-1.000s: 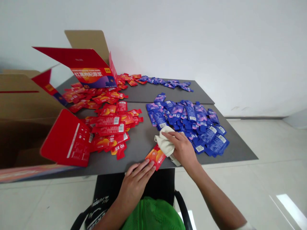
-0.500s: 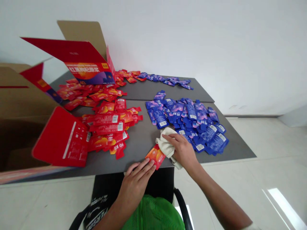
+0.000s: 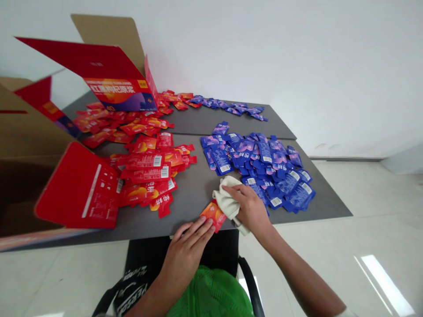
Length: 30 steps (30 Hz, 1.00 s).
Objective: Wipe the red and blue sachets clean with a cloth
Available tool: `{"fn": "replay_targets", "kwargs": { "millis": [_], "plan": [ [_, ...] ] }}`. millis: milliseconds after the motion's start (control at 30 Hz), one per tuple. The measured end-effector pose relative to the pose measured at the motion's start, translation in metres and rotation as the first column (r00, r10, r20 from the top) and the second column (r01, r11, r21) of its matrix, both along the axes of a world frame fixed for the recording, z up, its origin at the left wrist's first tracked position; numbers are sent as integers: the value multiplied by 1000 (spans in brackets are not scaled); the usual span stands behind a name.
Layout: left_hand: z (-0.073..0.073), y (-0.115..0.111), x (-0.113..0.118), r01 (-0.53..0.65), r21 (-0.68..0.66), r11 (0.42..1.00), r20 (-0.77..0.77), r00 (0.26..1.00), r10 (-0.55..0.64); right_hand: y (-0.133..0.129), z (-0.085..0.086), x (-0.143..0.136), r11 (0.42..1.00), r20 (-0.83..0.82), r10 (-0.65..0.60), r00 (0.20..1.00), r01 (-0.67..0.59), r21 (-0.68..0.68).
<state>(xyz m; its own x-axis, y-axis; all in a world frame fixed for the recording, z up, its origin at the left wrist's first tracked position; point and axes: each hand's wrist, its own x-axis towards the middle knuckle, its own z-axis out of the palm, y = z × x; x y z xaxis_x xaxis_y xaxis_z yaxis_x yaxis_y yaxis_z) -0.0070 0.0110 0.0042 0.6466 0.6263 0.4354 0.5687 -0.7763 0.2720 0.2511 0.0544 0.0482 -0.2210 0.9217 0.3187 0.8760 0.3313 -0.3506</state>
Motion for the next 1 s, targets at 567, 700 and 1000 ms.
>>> {"fn": "replay_targets", "kwargs": {
  "millis": [567,700,1000],
  "plan": [
    [1,-1,3,-5,-5,1000,67,998,5,-9,-8,-11,999,-53,-31,998,31,-10],
    [14,2,9,-39,-44,998,116,992,44,-11,0,6,980,-81,-145,986,154,125],
    [46,31,56,-256,-222,941,65,959,277,-78,-32,-3,863,-621,-281,732,476,171]
  ]
}}
